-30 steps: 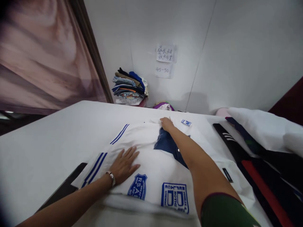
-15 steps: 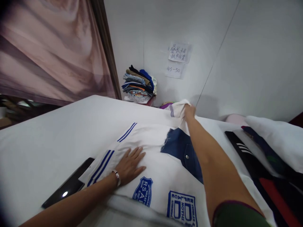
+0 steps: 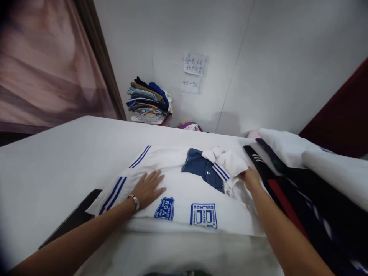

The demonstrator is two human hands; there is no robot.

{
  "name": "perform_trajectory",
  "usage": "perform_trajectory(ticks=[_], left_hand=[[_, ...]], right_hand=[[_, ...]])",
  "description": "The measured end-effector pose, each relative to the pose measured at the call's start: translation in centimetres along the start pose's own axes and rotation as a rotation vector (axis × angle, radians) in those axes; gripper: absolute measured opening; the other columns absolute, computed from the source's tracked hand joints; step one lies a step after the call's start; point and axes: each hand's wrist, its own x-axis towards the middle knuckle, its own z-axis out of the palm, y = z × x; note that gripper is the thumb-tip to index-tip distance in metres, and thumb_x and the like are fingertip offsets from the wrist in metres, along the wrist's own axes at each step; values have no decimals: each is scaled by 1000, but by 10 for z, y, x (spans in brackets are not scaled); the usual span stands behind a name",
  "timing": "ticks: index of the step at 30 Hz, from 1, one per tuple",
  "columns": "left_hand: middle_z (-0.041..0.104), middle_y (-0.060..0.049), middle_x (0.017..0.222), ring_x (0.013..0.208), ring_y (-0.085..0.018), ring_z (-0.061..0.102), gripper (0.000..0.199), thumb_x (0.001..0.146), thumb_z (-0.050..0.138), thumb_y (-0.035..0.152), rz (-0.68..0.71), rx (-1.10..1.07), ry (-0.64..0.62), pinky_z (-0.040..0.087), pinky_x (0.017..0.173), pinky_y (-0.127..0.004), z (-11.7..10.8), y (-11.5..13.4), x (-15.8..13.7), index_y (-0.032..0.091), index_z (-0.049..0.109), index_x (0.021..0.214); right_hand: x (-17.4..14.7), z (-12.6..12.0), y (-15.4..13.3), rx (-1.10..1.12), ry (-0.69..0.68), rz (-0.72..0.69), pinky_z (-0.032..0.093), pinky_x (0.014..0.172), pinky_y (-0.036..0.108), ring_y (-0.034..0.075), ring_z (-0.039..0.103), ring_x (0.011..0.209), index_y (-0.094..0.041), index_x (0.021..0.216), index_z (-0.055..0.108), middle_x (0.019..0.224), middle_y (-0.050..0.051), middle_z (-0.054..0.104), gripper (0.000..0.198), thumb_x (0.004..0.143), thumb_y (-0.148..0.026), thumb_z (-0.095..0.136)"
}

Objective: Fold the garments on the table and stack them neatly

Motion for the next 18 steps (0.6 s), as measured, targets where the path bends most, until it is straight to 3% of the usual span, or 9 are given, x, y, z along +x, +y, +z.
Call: perform_trajectory(ticks=[4,8,11,13,15,18], left_hand=[[32,-10,155,144,-29,26,60,93,37,54,1,-6,-22,20,115,-54,-1,0,1,21,44,142],[30,-10,156,144,-29,24,60,92,39,53,-23,-34,-107,19,115,-55,-8,1,7,21,43,143],[36,-9,153,142,-27,31,53,94,35,51,-63,-77,-172,24,113,-54,-23,-2,21,24,51,135],[41,-8,150,139,-24,36,49,95,32,50,-98,-81,-140,27,113,-50,-37,-6,37,24,56,130],[43,-8,149,138,-22,38,48,96,32,46,-135,-55,-82,29,113,-46,-51,-12,57,23,56,130],[41,-9,150,139,-21,36,46,96,33,36,-184,-7,-48,28,113,-44,-63,-24,89,20,50,136]], right_hand=[[-37,-15,10,29,-151,59,49,54,26,16,60,60,-16,83,62,71,4,66,23,61,-11,60],[-58,-15,-9,80,-249,20,48,55,26,14,59,63,-17,113,62,80,2,67,45,68,-23,65],[-73,-13,-27,91,-260,-36,47,53,27,13,56,59,-20,139,46,82,1,67,72,70,-29,66],[-82,-12,-36,91,-255,-86,48,52,27,13,55,58,-22,148,34,86,2,67,86,69,-28,68],[-90,-10,-43,105,-268,-130,48,51,26,12,56,59,-25,149,33,92,3,68,90,66,-26,69],[-97,-8,-47,139,-296,-149,49,51,25,13,58,63,-28,134,54,101,5,67,75,62,-22,71]])
